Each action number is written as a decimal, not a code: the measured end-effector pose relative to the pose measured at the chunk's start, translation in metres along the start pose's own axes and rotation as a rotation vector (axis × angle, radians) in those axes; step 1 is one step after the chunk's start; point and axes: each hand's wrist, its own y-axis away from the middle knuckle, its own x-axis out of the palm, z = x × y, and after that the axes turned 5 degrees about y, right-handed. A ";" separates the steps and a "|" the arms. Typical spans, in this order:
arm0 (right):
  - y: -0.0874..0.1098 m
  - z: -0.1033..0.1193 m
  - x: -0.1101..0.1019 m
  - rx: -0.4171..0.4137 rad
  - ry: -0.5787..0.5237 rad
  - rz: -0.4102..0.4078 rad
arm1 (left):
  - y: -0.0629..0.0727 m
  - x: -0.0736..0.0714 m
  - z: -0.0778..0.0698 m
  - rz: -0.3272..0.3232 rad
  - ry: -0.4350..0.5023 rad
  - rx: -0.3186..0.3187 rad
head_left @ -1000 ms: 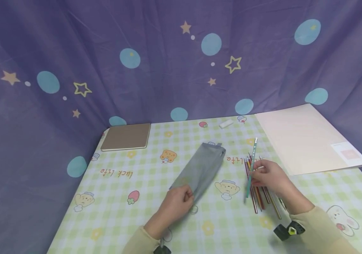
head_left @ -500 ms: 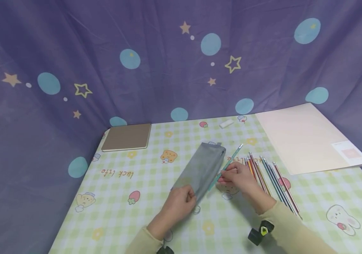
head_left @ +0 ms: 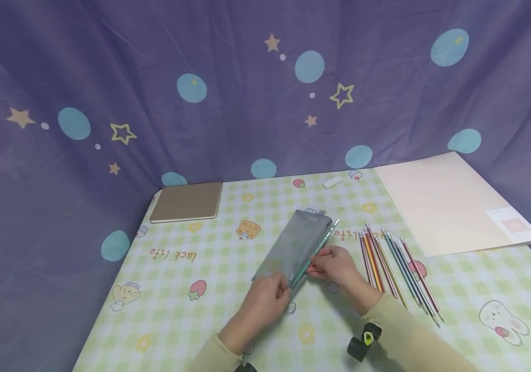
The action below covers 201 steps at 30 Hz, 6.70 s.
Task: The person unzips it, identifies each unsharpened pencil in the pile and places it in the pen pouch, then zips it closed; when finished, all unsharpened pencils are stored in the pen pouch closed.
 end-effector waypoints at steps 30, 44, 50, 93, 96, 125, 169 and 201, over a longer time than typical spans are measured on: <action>-0.020 -0.013 0.013 0.130 0.097 -0.029 | 0.002 0.003 -0.004 0.047 -0.070 0.078; -0.009 -0.011 0.010 0.072 0.101 0.057 | 0.002 0.001 -0.004 0.082 -0.011 0.006; 0.000 -0.008 -0.011 -0.014 0.144 0.156 | 0.003 0.002 -0.004 0.061 0.009 -0.008; 0.033 0.006 -0.149 -0.084 1.057 -0.168 | 0.000 0.003 -0.002 0.054 0.048 -0.044; 0.033 0.006 -0.147 -0.081 1.088 -0.162 | 0.000 0.003 -0.002 0.047 0.048 -0.034; 0.029 0.013 -0.144 0.022 1.162 -0.106 | 0.000 0.002 -0.001 0.037 0.048 -0.023; 0.001 0.016 -0.071 -0.113 0.115 -0.026 | 0.002 0.003 -0.002 0.019 0.069 -0.027; -0.019 -0.015 0.002 0.118 -0.013 -0.050 | 0.003 0.004 -0.002 0.033 0.067 0.022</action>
